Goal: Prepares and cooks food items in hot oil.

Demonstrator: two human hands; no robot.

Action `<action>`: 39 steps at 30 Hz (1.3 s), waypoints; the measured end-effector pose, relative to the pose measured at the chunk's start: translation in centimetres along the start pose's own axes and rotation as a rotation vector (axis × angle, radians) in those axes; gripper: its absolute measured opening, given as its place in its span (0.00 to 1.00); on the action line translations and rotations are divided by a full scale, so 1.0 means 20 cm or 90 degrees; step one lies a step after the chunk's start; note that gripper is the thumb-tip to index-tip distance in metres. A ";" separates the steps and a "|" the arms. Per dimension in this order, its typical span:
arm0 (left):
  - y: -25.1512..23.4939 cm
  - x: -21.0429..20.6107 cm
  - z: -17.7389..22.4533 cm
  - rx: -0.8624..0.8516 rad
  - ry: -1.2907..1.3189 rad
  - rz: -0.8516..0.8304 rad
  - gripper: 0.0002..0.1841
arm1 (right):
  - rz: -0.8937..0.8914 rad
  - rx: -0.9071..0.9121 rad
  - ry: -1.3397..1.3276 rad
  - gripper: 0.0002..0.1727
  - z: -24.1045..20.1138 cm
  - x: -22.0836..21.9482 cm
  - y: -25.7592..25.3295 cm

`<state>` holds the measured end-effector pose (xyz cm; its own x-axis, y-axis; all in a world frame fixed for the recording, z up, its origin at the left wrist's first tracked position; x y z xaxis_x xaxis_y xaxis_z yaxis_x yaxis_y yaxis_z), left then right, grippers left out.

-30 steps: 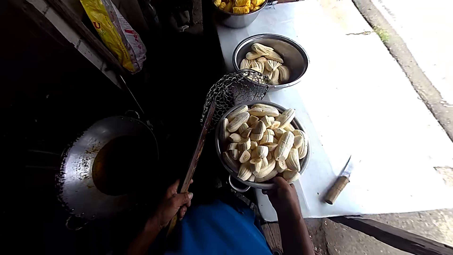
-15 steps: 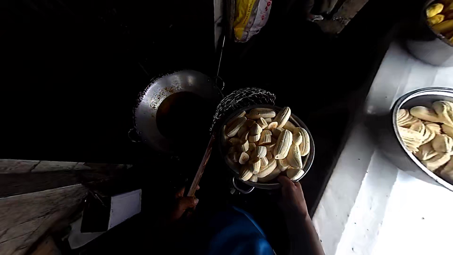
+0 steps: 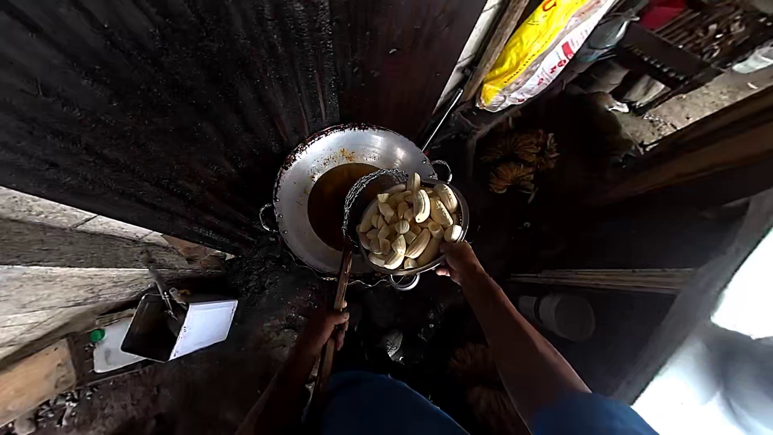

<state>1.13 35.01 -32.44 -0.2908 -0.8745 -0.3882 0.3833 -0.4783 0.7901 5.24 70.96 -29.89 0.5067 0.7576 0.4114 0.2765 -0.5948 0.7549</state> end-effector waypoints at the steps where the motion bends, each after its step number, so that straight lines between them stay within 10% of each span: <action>1: -0.03 0.01 0.01 0.003 0.005 0.013 0.21 | -0.001 -0.010 0.015 0.22 -0.03 -0.03 -0.04; 15: -0.23 -0.13 0.02 0.069 0.122 0.013 0.08 | 0.068 -0.024 0.179 0.25 -0.32 -0.05 -0.15; 30: -0.23 -0.14 0.21 0.030 0.089 0.110 0.03 | 0.246 0.163 0.675 0.60 -0.85 -0.10 0.12; 39: -0.20 -0.10 0.40 -0.049 0.032 0.199 0.04 | 0.294 0.402 0.846 0.50 -1.03 -0.31 0.28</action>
<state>-6.82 39.37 -31.06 -0.1053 -0.9819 -0.1577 0.5130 -0.1895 0.8372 -13.20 68.46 -17.77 -0.3311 -0.0370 0.9429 0.7681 -0.5910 0.2465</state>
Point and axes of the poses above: each hand's wrist, its own y-axis away from the middle knuckle, its own x-axis out of the back of the hand, z = x × y, the point moved 8 cm from there along -y, towards the middle knuckle, and after that the axes turned 10 degrees about y, right-handed, at the moved point
